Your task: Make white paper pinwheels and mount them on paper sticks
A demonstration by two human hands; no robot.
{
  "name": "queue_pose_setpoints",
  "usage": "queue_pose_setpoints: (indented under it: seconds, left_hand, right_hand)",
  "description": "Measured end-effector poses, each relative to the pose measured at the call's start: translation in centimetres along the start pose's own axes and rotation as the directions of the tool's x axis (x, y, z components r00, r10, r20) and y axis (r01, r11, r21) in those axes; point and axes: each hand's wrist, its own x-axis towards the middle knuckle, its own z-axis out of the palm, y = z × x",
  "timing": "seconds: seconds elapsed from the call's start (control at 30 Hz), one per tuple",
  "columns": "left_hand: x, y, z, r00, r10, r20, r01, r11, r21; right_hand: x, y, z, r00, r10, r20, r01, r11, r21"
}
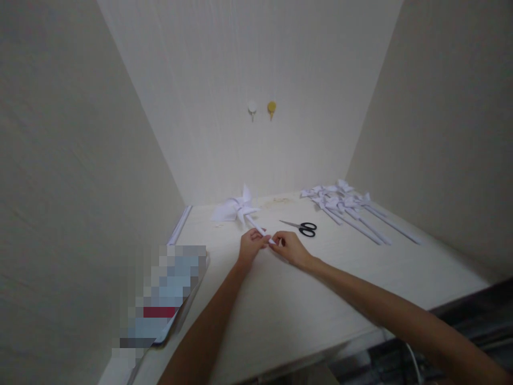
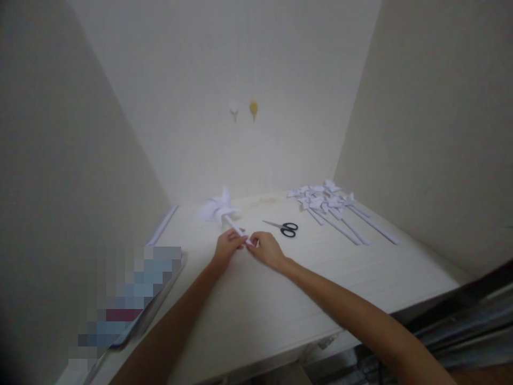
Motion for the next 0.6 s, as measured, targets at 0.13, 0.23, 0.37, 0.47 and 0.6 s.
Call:
queue_pose_setpoints:
  seconds: [0.13, 0.23, 0.37, 0.47, 0.6]
  left_hand:
    - [-0.1, 0.4, -0.1, 1.0, -0.015, -0.006, 0.015, 1.0, -0.011]
    - [0.0, 0.3, -0.3, 0.999, -0.032, -0.013, 0.032, 0.999, -0.005]
    - [0.2, 0.0, -0.5, 0.999, -0.028, 0.024, 0.028, 1.0, -0.013]
    - [0.3, 0.0, -0.5, 0.999, -0.028, 0.031, 0.028, 0.999, -0.018]
    - [0.2, 0.2, -0.4, 0.999, -0.018, 0.034, 0.018, 1.0, -0.007]
  right_hand:
    - [0.9, -0.4, -2.4, 0.999, -0.04, -0.02, 0.037, 0.99, -0.139]
    - [0.8, 0.2, -5.8, 0.999, -0.017, -0.049, 0.007, 0.981, -0.191]
    - [-1.3, 2.9, -12.0, 0.983, 0.095, -0.159, -0.141, 0.941, -0.308]
    - [-4.4, 6.3, -16.8, 0.951, 0.185, -0.248, -0.273, 0.877, -0.394]
    - [-9.5, 11.1, -21.7, 0.869, 0.373, -0.326, -0.488, 0.757, -0.435]
